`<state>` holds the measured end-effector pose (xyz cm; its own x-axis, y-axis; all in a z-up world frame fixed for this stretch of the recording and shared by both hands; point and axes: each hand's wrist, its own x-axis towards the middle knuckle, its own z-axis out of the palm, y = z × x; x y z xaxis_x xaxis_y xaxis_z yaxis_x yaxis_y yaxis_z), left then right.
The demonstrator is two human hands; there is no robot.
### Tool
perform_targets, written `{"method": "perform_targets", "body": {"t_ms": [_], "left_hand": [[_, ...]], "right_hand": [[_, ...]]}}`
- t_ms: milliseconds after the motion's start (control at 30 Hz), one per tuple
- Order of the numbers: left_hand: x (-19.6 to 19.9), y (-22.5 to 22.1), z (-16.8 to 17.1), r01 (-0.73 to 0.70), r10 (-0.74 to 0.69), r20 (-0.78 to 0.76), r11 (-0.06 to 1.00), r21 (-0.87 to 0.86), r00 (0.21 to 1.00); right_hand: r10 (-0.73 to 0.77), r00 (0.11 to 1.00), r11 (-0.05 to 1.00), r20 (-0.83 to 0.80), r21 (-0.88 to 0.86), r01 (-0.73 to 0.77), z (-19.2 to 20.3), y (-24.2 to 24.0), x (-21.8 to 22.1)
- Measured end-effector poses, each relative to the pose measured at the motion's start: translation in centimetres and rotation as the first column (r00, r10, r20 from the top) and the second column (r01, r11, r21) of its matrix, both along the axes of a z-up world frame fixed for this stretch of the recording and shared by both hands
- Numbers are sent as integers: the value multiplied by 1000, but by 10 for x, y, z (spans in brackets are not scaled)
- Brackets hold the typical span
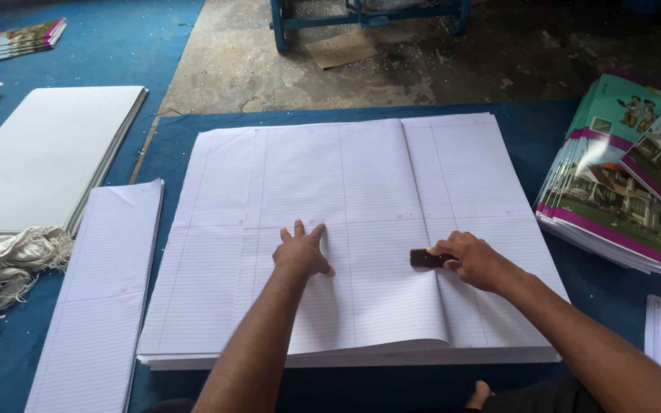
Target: The person folds large lined paper sheets in half using a wooden block to press the crease. They repeat this process for multiple sheets, stacking the folded pieces to the side.
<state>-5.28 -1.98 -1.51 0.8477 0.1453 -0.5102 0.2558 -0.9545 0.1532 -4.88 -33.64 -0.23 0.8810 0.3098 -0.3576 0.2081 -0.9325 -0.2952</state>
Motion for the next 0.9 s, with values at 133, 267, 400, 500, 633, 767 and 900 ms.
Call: {"method": "perform_targets", "body": {"t_ms": [133,267,400,500,633,767,900], "left_hand": [[2,1,-2,-1,1,-1,1000,-1,1000],[3,1,-4,-1,1,-1,1000,-5,1000],[4,2,-6,2,-2,2,1000,-6,1000],[4,3,-8,6,-6,8,1000,-15,1000],[4,4,-10,20,-20,24,1000,-11,1000],[5,4,-13,14,-14,28,1000,-23,1000],[5,5,-15,14,-14,30,1000,-19,999]], "right_hand": [[36,999,999,8,23,-36,1,-4,-11],[75,997,997,-17,12,-74,0,-11,-21],[114,993,992,-40,53,-112,-4,-17,-31],[149,987,987,-64,67,-144,-7,-24,-36],[230,972,971,-43,77,-226,-11,-31,-43],[276,960,960,-48,68,-273,-13,-35,-53],[287,954,958,-86,49,-284,-10,-34,-62]]}}
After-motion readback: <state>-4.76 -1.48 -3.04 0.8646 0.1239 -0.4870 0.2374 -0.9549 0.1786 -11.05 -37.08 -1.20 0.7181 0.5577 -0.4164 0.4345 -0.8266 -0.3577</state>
